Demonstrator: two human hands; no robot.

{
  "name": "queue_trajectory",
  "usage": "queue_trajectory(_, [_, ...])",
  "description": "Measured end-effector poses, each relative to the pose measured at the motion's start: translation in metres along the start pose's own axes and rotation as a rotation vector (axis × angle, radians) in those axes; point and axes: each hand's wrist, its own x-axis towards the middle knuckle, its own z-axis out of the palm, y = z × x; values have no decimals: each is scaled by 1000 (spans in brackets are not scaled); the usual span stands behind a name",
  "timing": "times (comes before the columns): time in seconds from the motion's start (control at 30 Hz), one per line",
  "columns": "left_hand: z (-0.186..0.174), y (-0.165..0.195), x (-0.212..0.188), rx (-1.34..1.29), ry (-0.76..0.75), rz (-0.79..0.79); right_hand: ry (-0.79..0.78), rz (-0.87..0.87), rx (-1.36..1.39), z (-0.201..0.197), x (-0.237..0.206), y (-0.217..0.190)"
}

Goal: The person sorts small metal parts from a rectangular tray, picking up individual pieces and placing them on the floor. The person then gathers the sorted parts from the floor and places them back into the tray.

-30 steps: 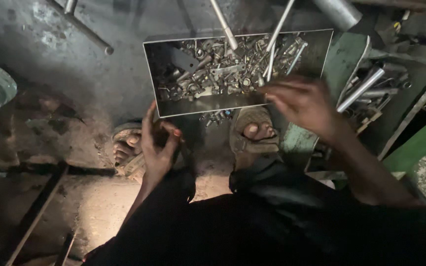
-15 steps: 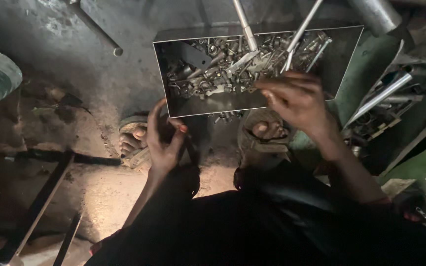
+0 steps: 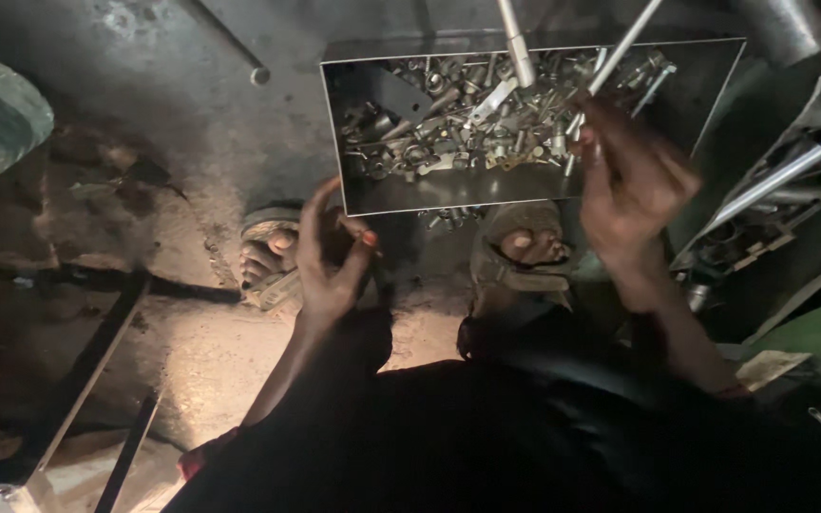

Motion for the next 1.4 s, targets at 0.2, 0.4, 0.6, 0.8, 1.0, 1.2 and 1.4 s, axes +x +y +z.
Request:
queue_trajectory(0.2, [2,-8,8,-22,-20,102,-174,-182,40,25,8,-14])
queue_trajectory(0.4, [4,-7,-1,-2,11,33,-448,-351,-114,47,18,-19])
queue_trajectory(0.6, [5,-5,4,5,-37,44,-617,-373,-193,17,29,-19])
queue_trajectory(0.8, [3,-5,3,111,-47,46,-654,-262,-236,-1,38,-13])
queue_trajectory(1.0, [5,-13,5,80,-25,51,-351,-324,-186,59,25,-30])
queue_trajectory(1.2, [2,-15,1,63,-38,34,-534,-93,179,65,32,-31])
queue_trajectory(1.4, [4,-14,4,92,-21,81,-636,-7,152,17,27,-19])
